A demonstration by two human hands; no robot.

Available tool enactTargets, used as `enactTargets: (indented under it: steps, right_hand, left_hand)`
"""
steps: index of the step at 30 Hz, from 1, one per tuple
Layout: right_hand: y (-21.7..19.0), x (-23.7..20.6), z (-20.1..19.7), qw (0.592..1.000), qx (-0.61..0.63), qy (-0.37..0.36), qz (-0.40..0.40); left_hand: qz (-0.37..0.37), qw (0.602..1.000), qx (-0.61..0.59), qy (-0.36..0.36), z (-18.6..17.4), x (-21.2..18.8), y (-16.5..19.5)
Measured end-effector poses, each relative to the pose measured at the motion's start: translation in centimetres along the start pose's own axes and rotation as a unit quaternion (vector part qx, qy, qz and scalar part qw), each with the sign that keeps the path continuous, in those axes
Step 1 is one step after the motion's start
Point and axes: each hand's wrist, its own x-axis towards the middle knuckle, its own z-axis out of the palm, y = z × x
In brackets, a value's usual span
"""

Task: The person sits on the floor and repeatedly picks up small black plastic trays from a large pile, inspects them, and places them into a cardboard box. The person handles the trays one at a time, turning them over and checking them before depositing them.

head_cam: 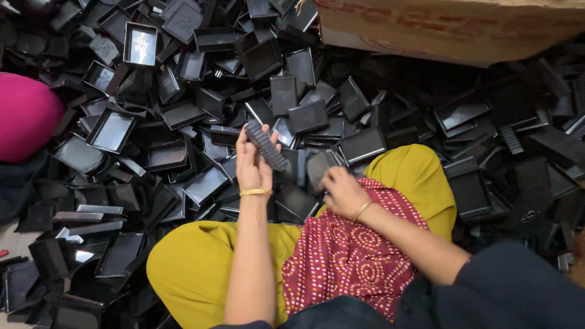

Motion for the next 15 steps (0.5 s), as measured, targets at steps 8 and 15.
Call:
enactTargets:
  steps: [8,15]
  right_hand:
    - [-0.9,5.0,1.7,0.964,-0.143,-0.040,0.220]
    - [-3.5,4.7,-3.8,0.916,0.293,0.163,0.223]
  left_hand:
    - [-0.039,0.993,-0.100,-0.057,-0.8,0.0,-1.0]
    - [-0.074,0.995,-0.064,-0.011,-1.0,1.0,-4.6]
